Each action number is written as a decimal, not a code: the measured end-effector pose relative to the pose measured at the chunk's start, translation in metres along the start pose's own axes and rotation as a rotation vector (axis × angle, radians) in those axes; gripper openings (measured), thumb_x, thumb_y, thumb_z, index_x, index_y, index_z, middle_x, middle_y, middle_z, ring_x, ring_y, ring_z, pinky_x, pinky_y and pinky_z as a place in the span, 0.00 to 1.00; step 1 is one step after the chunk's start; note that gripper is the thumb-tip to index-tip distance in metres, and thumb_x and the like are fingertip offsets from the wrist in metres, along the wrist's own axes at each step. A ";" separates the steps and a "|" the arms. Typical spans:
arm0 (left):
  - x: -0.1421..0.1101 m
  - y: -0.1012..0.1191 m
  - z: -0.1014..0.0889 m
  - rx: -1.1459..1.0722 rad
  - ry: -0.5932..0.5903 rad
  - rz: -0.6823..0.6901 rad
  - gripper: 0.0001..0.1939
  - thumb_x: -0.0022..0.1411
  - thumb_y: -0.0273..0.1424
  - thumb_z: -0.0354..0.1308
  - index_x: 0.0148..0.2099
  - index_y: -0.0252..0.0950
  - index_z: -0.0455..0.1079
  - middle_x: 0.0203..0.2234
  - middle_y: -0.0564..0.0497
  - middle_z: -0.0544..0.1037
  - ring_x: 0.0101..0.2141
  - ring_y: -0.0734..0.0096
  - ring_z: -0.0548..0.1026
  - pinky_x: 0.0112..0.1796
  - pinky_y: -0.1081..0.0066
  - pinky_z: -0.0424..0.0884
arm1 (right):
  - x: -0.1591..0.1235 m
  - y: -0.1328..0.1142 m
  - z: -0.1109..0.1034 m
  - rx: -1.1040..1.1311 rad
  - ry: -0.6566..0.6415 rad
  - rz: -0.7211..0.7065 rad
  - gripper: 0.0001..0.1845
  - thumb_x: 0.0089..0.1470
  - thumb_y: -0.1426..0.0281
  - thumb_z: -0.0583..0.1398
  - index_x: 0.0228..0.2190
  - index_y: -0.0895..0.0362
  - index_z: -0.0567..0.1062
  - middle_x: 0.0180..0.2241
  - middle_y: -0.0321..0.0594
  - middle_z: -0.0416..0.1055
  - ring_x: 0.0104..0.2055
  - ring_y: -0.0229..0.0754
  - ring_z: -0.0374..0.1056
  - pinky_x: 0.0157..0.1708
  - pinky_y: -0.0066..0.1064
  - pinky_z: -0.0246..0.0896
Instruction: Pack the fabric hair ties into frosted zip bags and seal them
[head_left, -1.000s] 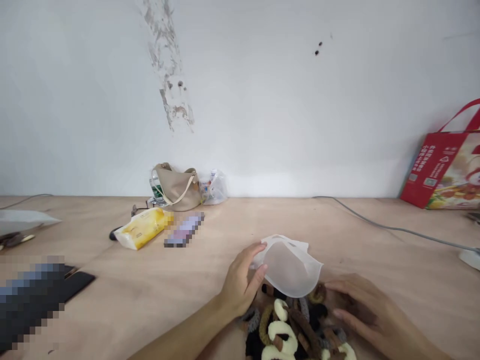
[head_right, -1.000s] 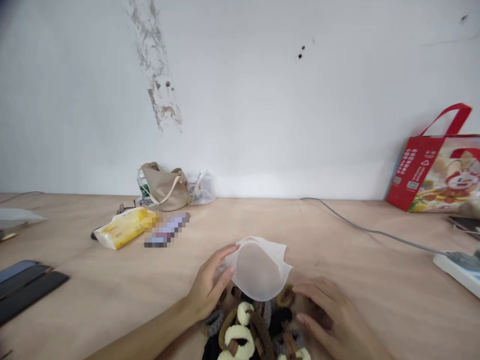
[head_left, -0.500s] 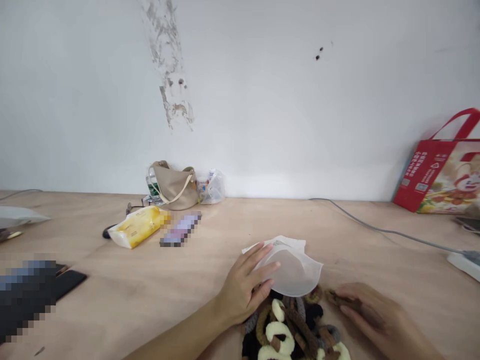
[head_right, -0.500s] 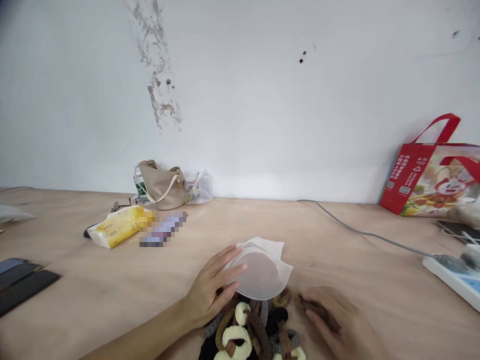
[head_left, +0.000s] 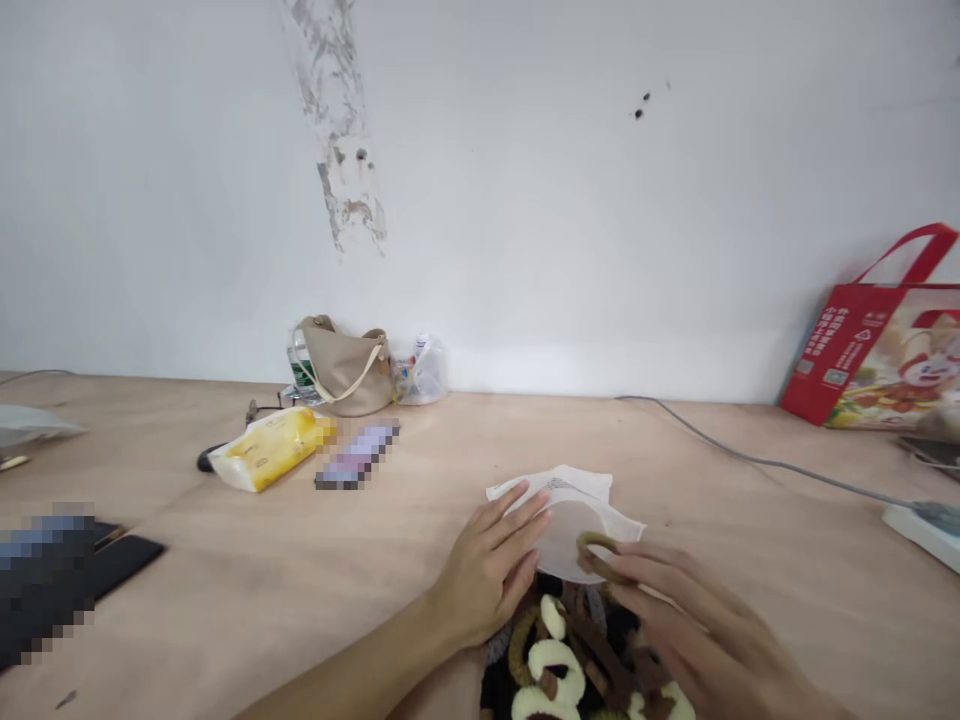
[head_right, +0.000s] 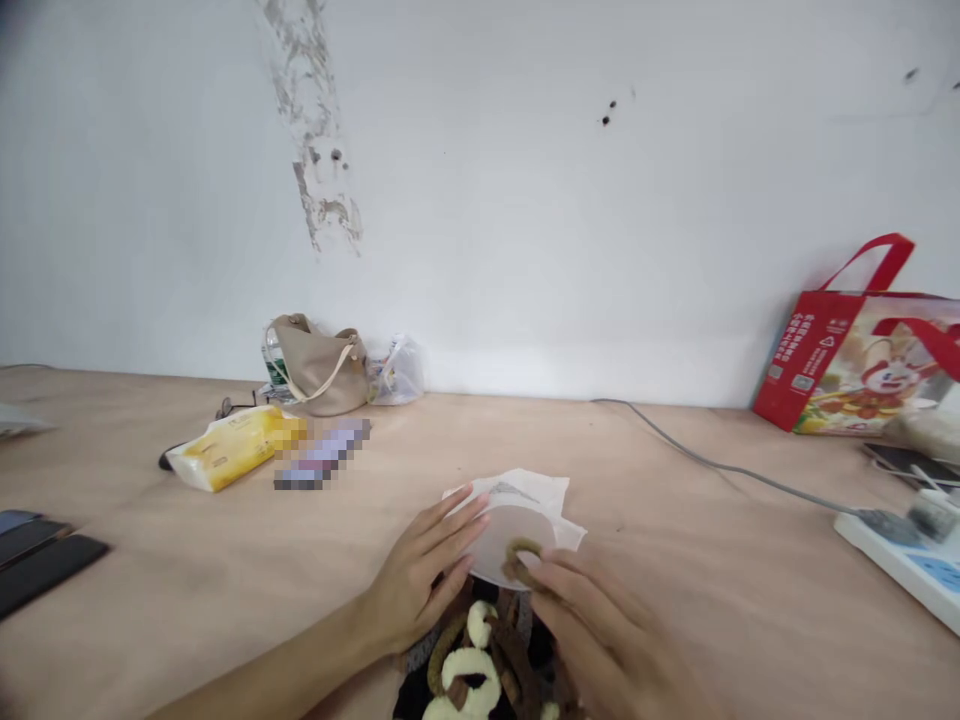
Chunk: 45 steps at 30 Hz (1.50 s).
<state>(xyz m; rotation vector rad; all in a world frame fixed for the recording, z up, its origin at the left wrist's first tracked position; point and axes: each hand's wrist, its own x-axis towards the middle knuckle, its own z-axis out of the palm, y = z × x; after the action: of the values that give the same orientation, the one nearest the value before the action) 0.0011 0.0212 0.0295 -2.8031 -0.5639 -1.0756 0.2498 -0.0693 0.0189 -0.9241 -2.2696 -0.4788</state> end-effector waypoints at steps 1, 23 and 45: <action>0.000 0.000 0.000 -0.010 0.002 -0.002 0.23 0.65 0.22 0.47 0.62 0.36 0.57 0.57 0.43 0.67 0.61 0.60 0.58 0.55 0.58 0.64 | 0.007 -0.003 0.003 -0.039 -0.030 -0.030 0.18 0.57 0.79 0.53 0.49 0.58 0.71 0.54 0.44 0.68 0.58 0.46 0.61 0.54 0.34 0.62; -0.002 -0.001 0.003 -0.063 -0.048 -0.015 0.29 0.61 0.17 0.43 0.64 0.36 0.53 0.60 0.47 0.63 0.63 0.63 0.53 0.58 0.57 0.60 | 0.015 -0.023 -0.001 0.193 0.190 0.114 0.06 0.60 0.73 0.54 0.32 0.52 0.67 0.30 0.38 0.76 0.30 0.35 0.75 0.31 0.19 0.69; 0.002 -0.002 0.010 -0.087 0.053 0.015 0.18 0.70 0.26 0.46 0.60 0.36 0.60 0.55 0.46 0.70 0.60 0.65 0.60 0.56 0.60 0.66 | 0.031 -0.024 0.004 0.247 -0.025 -0.105 0.08 0.60 0.66 0.58 0.40 0.55 0.72 0.34 0.38 0.76 0.32 0.38 0.70 0.33 0.27 0.66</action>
<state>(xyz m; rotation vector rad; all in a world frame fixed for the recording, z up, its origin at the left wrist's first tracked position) 0.0074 0.0254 0.0234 -2.8377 -0.5014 -1.1959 0.2131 -0.0685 0.0346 -0.6936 -2.3430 -0.2248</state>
